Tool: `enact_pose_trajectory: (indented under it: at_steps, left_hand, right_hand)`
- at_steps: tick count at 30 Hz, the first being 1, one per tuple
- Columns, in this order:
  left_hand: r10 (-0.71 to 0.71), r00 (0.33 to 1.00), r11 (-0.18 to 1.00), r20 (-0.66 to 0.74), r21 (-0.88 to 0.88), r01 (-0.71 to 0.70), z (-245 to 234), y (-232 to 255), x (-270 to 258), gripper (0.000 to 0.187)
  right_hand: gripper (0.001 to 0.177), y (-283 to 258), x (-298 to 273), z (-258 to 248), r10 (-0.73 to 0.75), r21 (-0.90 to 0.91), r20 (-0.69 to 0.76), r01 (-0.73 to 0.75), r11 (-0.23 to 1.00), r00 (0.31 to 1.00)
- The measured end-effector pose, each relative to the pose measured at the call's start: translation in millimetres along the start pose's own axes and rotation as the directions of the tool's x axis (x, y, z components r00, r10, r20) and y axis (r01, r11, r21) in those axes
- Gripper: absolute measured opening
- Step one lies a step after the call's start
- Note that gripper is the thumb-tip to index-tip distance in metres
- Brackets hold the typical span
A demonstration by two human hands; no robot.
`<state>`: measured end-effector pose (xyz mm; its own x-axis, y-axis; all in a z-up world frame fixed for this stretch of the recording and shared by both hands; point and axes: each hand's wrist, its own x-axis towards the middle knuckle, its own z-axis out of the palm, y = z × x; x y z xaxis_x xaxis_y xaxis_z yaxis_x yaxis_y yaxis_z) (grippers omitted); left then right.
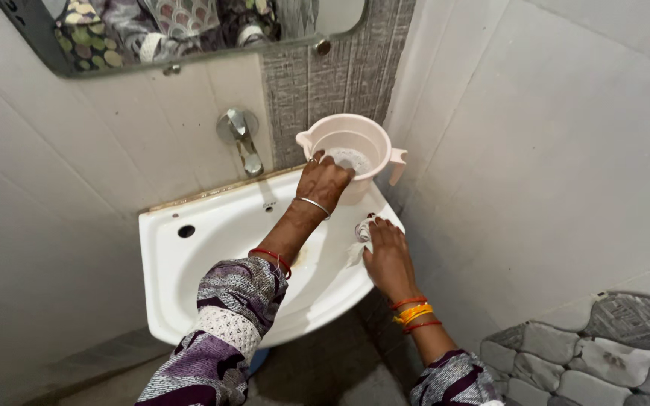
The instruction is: The person cleans a white bathroom sink using a cloth and a pink plastic jug. They repeatedly wet the cloth, wipe the sink basin and faucet, and rinse the cloth in the jug. The person also pours water from the jug into the sink to rinse the basin and refills the jug from the tap.
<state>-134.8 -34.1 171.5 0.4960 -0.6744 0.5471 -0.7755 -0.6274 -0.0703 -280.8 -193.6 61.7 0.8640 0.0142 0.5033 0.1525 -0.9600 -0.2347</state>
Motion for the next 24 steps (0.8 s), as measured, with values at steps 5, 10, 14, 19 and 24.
enact_pose_trajectory:
  at_steps: [5, 10, 14, 19, 24]
  left_hand:
    - [-0.020, 0.996, 1.000, -0.083, -0.010, 0.020, -6.7, -1.0, -8.3, 0.030]
    - [0.005, 0.996, 0.999, -0.092, -0.035, -0.009, -10.9, 1.6, -18.0, 0.041]
    - [0.023, 0.992, 0.999, -0.128, -0.035, -0.028, -24.2, 1.7, -24.5, 0.059]
    - [-0.032, 0.999, 0.985, -0.030, -0.171, 0.026, -49.8, -7.2, -71.4, 0.069]
    - [-0.106, 0.979, 0.971, 0.177, -0.192, 0.140, -74.6, -45.5, -142.9, 0.062]
  right_hand:
    - [0.052, -11.0, -8.4, -6.7, -0.061, 0.049, 0.023, 0.060, 0.997, 0.998]
    - [0.041, -53.9, -26.5, -18.3, -0.048, 0.111, -0.020, 0.050, 0.993, 0.999]
    - [0.035, -103.5, -39.0, -32.0, -0.032, 0.147, 0.005, 0.031, 0.989, 0.999]
    - [0.036, -183.0, -70.5, -16.3, -0.110, 0.256, 0.091, 0.084, 0.963, 0.990]
    - [0.040, -160.1, -34.9, 80.3, 0.017, 0.502, 0.783, -0.648, 0.573, 0.622]
